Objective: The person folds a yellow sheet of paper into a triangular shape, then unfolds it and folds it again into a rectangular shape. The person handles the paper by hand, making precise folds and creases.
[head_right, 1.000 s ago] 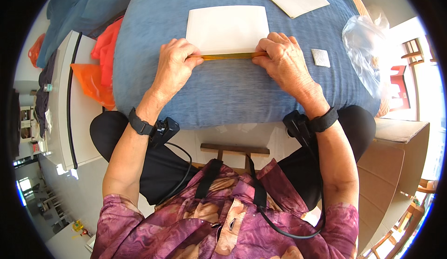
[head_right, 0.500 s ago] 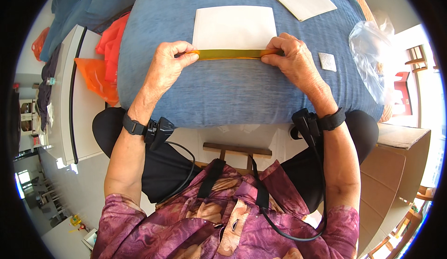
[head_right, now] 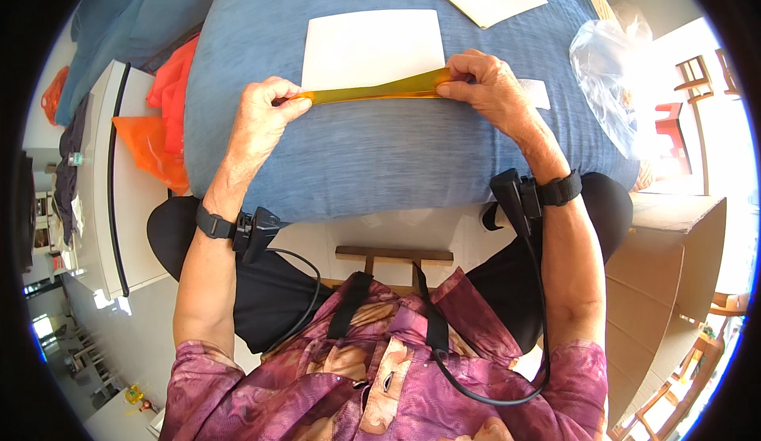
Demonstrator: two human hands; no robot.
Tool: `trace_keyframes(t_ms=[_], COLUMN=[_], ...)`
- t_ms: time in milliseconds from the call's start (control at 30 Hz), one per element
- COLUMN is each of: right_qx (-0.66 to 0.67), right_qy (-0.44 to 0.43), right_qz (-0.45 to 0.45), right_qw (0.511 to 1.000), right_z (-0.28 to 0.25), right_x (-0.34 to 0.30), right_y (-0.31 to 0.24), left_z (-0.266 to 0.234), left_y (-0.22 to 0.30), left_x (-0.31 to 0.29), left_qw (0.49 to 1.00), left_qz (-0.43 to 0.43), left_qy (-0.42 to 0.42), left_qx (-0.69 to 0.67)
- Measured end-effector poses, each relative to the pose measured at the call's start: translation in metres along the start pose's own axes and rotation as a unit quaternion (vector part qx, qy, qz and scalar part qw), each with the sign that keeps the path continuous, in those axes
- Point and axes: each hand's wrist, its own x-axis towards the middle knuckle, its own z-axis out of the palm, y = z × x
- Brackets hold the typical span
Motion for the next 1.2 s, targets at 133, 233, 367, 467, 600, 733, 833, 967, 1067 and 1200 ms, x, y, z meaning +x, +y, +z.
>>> trace_keyframes(t_ms=[133, 233, 367, 467, 600, 733, 833, 967, 1067, 1200], right_qx=[0.009, 0.015, -0.007, -0.027, -0.027, -0.033, -0.015, 0.006, 0.016, 0.020], right_qy=[0.004, -0.008, -0.016, -0.009, 0.001, -0.002, 0.013, 0.006, 0.008, 0.021], right_qz=[-0.002, 0.001, -0.005, -0.001, 0.006, 0.008, 0.005, 0.005, 0.002, 0.005], right_qw=[1.000, 1.000, 1.000, 1.000, 1.000, 0.999, 1.000, 1.000, 1.000, 1.000], right_z=[0.0009, 0.0001, -0.0003, -0.0011, -0.0021, -0.0041, -0.0026, -0.0036, -0.0026, -0.0017], right_x=[-0.0005, -0.0008, 0.0004, -0.0016, -0.0019, -0.0018, -0.0022, -0.0010, -0.0003, -0.0017], right_y=[0.0013, 0.0026, 0.0022, 0.0000, -0.0015, -0.0013, -0.0008, 0.0005, 0.0013, 0.0022], left_z=[0.0002, 0.0003, 0.0006, 0.0012, 0.0003, -0.0008, 0.0000, -0.0017, -0.0008, 0.0009], left_y=[0.0008, 0.0008, 0.0018, 0.0018, -0.0004, -0.0022, -0.0014, 0.0000, -0.0013, -0.0051], left_x=[-0.0002, 0.0009, 0.0007, 0.0008, 0.0010, 0.0016, 0.0015, 0.0013, 0.0015, 0.0028], left_qw=[1.000, 1.000, 0.999, 0.999, 0.999, 1.000, 1.000, 0.999, 0.999, 1.000], left_qz=[-0.011, -0.019, -0.026, -0.022, -0.011, -0.008, -0.020, -0.039, -0.030, -0.016], left_qy=[-0.001, -0.005, -0.005, -0.002, -0.004, -0.008, -0.004, -0.016, -0.006, 0.008], left_qx=[-0.005, 0.017, 0.037, 0.038, 0.037, 0.023, 0.003, 0.030, 0.018, 0.000])
